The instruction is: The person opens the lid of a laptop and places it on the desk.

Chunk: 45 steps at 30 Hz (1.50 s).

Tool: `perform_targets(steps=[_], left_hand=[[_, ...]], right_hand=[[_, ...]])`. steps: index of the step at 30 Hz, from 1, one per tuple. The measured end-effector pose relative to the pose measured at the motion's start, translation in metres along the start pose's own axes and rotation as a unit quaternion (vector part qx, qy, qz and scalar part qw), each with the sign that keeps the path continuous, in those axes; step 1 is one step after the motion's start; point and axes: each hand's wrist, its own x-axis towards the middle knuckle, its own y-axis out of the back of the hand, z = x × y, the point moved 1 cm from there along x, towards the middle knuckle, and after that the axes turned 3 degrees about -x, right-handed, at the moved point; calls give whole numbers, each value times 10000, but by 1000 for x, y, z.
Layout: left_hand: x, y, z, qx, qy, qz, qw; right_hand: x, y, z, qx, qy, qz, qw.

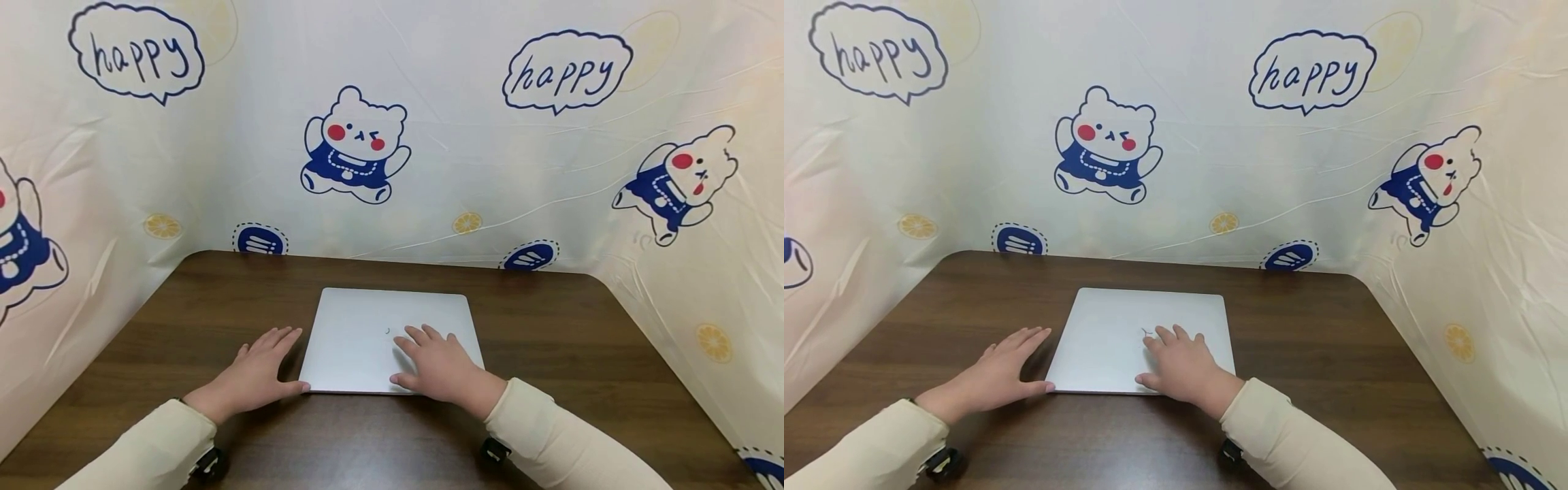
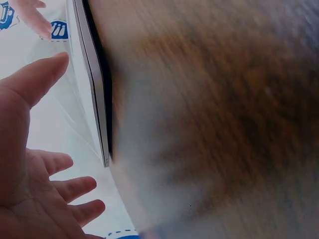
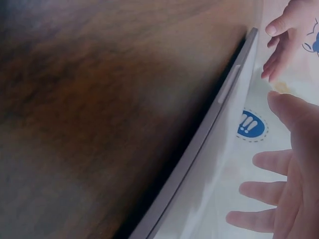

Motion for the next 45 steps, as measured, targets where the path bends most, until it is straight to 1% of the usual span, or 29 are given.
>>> perform_targets(steps=[16, 24, 28, 34, 45], left_hand=[[0, -2, -3, 96, -18, -48, 9999], [0, -4, -4, 113, -10, -86, 9999], [0, -4, -4, 116, -27, -120, 9999], [1, -4, -3, 134, -29, -179, 9997], [2, -6, -5, 127, -29, -208, 9997]], right_hand=[[1, -7, -3, -115, 158, 143, 9997], [1, -10, -4, -221, 227, 309, 9990], [0, -11, -5, -188, 252, 377, 9988], [0, -12, -8, -117, 319, 386, 9987], [2, -18, -10, -249, 323, 381, 9984]])
